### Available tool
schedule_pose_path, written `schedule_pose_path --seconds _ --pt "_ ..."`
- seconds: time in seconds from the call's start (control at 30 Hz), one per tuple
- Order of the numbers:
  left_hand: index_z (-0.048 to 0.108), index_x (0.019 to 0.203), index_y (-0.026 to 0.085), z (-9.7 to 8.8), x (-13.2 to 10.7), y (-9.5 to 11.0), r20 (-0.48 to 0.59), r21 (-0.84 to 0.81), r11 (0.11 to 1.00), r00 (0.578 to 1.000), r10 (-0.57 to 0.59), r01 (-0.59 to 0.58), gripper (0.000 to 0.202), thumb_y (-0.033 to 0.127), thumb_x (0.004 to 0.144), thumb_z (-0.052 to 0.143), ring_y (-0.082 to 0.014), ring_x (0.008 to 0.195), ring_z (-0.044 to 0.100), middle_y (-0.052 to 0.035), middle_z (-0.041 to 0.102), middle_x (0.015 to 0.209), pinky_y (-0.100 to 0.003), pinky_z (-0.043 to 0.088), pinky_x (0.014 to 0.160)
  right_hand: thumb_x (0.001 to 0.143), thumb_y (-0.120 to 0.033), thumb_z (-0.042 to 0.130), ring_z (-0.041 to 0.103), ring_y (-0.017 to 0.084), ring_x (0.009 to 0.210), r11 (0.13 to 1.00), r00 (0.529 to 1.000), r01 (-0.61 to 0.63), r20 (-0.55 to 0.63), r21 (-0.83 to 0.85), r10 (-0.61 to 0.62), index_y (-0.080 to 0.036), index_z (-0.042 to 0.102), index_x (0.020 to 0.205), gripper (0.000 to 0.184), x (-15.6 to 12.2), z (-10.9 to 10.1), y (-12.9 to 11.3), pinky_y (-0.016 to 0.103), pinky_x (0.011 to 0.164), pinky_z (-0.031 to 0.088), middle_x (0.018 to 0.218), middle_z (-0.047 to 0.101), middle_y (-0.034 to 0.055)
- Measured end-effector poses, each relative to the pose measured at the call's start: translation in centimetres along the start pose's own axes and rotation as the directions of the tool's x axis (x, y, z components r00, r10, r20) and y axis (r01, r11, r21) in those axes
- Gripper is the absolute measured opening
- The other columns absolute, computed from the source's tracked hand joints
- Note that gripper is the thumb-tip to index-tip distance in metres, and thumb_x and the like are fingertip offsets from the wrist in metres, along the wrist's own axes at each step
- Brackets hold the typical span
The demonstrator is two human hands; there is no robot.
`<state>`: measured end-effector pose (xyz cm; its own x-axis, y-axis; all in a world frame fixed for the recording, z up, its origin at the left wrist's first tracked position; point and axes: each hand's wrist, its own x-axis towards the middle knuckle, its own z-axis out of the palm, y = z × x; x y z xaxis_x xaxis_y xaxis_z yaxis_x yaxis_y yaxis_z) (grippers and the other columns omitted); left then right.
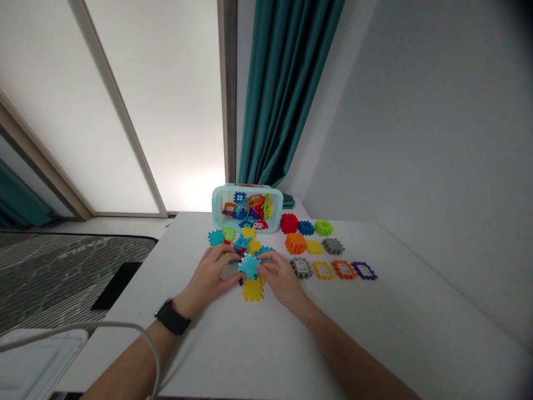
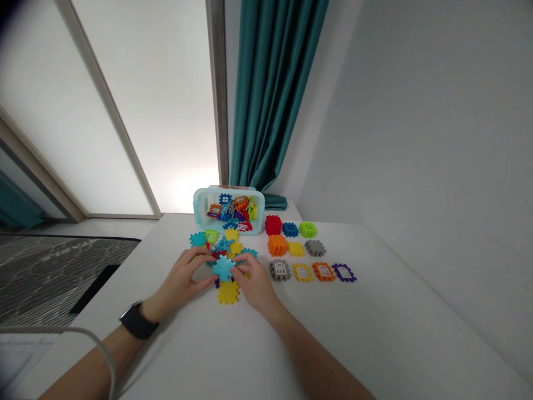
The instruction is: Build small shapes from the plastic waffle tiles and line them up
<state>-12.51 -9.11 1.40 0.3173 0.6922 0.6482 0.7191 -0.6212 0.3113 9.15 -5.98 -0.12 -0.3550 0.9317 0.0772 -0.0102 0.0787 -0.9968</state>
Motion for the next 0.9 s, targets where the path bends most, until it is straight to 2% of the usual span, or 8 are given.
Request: schedule_pose_path --seconds 0.2,0.37,0.5,0.57,0.63,0.73,0.8,0.9 --pt "0.060 0.114 0.022 0.2 0.0 0.1 0.028 0.040 0.999 1.000 -0.014 0.013 0.042 0.040 0.081 0.078 -0.0295 0.113 0.061 -0.0105 0.064 0.116 -0.046 0.051 0.093 0.080 -0.044 0.071 0.067 0.018 0.066 0.999 0.999 -0.006 -0.044 0.044 0.008 -0.024 0.052 0.095 0.031 -0.2 0.7 -0.1 0.028 0.062 0.046 0.072 0.071 -0.0022" --pt "0.060 0.117 0.022 0.4 0.0 0.4 0.000 0.072 0.997 0.999 -0.037 0.037 0.049 0.042 0.078 0.080 -0.0297 0.112 0.062 -0.0106 0.064 0.116 -0.045 0.050 0.095 0.084 -0.040 0.067 0.068 0.018 0.070 1.000 0.999 0.001 -0.036 -0.028 -0.002 -0.024 0.049 0.096 0.027 -0.3 1.0 0.4 0.028 0.066 0.047 0.078 0.073 -0.0005" --pt "0.058 0.122 0.022 0.5 0.0 0.6 -0.007 0.071 0.996 0.999 -0.051 0.052 0.050 0.034 0.078 0.077 -0.0300 0.114 0.061 -0.0104 0.063 0.117 -0.046 0.050 0.096 0.088 -0.039 0.062 0.068 0.019 0.071 0.995 1.000 0.018 -0.019 -0.096 -0.020 -0.024 0.047 0.096 0.023 -0.4 1.1 0.7 0.030 0.068 0.049 0.079 0.073 0.0000" --pt "0.056 0.124 0.022 0.4 0.0 0.5 -0.004 0.046 0.998 0.999 -0.052 0.052 0.052 0.028 0.077 0.076 -0.0301 0.116 0.059 -0.0110 0.061 0.120 -0.046 0.050 0.097 0.089 -0.036 0.062 0.070 0.021 0.078 0.978 0.996 0.079 -0.025 -0.192 -0.086 -0.024 0.049 0.097 0.019 -0.5 1.0 0.5 0.033 0.073 0.052 0.084 0.072 0.0014" --pt "0.054 0.127 0.022 0.2 0.0 0.3 0.010 0.017 0.999 0.999 -0.051 0.051 0.055 0.025 0.076 0.075 -0.0304 0.118 0.058 -0.0117 0.058 0.123 -0.046 0.050 0.098 0.089 -0.032 0.063 0.069 0.023 0.094 0.916 0.974 0.203 -0.022 -0.347 -0.224 -0.023 0.053 0.102 0.018 -0.7 0.7 0.3 0.039 0.084 0.054 0.097 0.071 0.0048" --pt "0.052 0.130 0.023 0.0 -0.2 -0.1 0.038 -0.009 0.999 0.999 -0.036 0.036 0.058 0.022 0.076 0.074 -0.0309 0.120 0.056 -0.0129 0.054 0.127 -0.048 0.050 0.100 0.091 -0.024 0.061 0.061 0.027 0.117 0.729 0.888 0.432 0.106 -0.531 -0.448 -0.024 0.058 0.113 0.023 -0.9 0.1 -0.2 0.047 0.101 0.050 0.119 0.065 0.0097" --pt "0.051 0.132 0.023 -0.1 -0.3 -0.3 0.047 -0.017 1.000 0.999 -0.014 0.014 0.060 0.021 0.077 0.073 -0.0316 0.122 0.054 -0.0140 0.052 0.130 -0.049 0.049 0.102 0.093 -0.020 0.058 0.057 0.027 0.124 0.617 0.829 0.533 0.210 -0.579 -0.518 -0.025 0.058 0.118 0.026 -1.0 -0.2 -0.6 0.050 0.106 0.048 0.127 0.062 0.0107" --pt "0.050 0.135 0.023 0.0 -0.5 -0.3 0.051 -0.028 1.000 0.999 0.013 -0.011 0.062 0.020 0.078 0.072 -0.0325 0.126 0.051 -0.0151 0.049 0.134 -0.051 0.048 0.104 0.094 -0.018 0.057 0.056 0.027 0.126 0.522 0.788 0.585 0.282 -0.620 -0.547 -0.025 0.057 0.121 0.028 -1.0 -0.5 -0.9 0.052 0.108 0.047 0.133 0.059 0.0113"
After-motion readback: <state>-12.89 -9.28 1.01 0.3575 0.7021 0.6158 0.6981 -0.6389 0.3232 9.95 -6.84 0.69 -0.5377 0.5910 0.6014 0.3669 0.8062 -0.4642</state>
